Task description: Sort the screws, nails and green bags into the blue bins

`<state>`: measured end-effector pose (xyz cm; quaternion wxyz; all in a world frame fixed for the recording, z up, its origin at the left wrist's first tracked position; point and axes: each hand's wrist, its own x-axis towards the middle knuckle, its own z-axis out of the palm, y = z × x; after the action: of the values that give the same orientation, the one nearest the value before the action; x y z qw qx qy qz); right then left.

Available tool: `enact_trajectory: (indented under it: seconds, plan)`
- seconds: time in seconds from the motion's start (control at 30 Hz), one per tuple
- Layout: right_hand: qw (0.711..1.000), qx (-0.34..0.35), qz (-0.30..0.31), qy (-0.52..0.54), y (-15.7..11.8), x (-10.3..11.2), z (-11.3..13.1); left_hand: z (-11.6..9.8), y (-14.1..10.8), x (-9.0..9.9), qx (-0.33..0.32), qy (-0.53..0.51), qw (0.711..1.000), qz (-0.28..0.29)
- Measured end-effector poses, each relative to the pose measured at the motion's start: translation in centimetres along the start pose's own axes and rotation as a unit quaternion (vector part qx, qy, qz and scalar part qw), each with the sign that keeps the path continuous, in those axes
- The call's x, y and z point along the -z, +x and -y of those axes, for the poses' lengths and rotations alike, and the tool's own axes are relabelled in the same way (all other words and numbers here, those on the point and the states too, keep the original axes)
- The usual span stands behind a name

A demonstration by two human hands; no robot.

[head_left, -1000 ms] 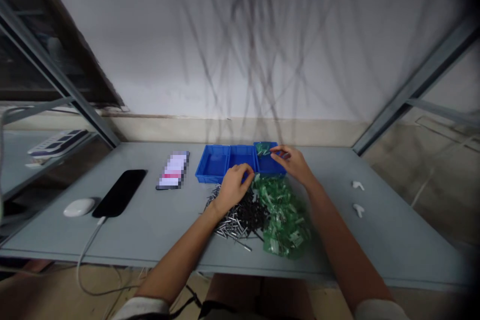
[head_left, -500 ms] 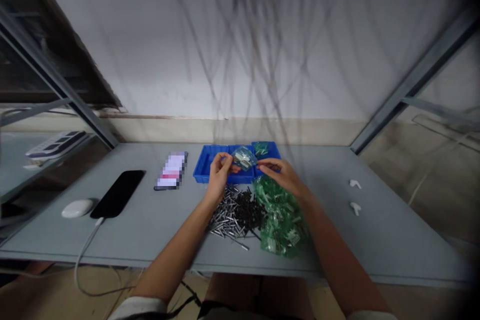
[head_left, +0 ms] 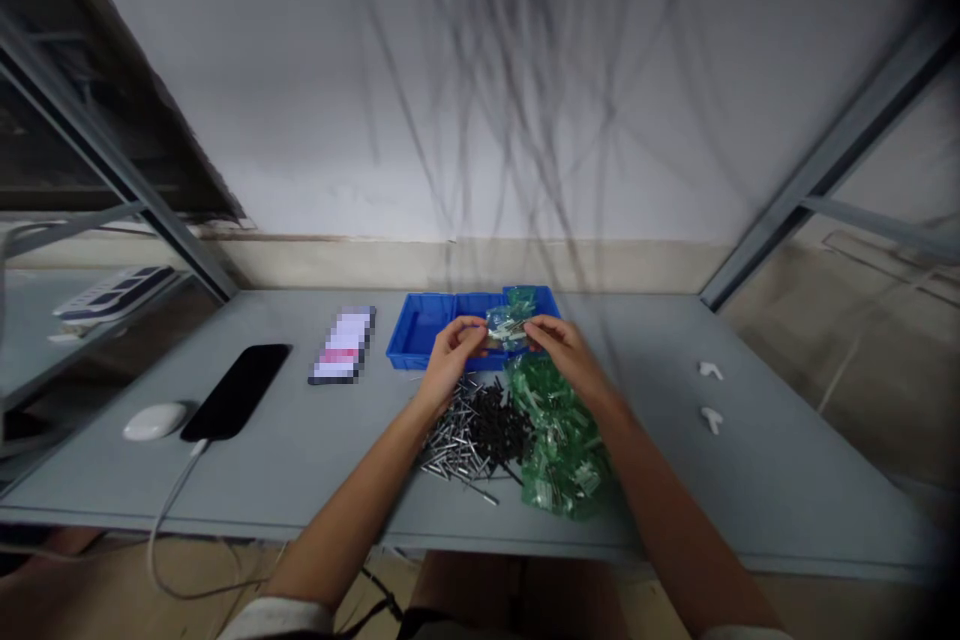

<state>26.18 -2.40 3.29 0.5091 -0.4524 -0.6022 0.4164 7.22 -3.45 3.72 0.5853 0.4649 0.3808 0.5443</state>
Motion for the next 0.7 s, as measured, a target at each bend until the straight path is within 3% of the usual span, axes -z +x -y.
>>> enact_trajectory:
  seconds: [0.3, 0.53, 0.7]
  plan:
    - [1.0, 0.008, 0.013, -0.009, 0.04, -0.28, -0.89, -0.24, 0.49, 0.29, -0.072, 0.067, 0.994, -0.047]
    - [1.0, 0.016, -0.005, -0.014, -0.15, -0.29, -0.41, -0.35, 0.57, 0.45, -0.068, 0.068, 0.994, -0.042]
    - [0.998, 0.05, -0.016, -0.028, -0.3, 0.07, -0.14, -0.08, 0.52, 0.6, -0.105, 0.077, 0.989, -0.065]
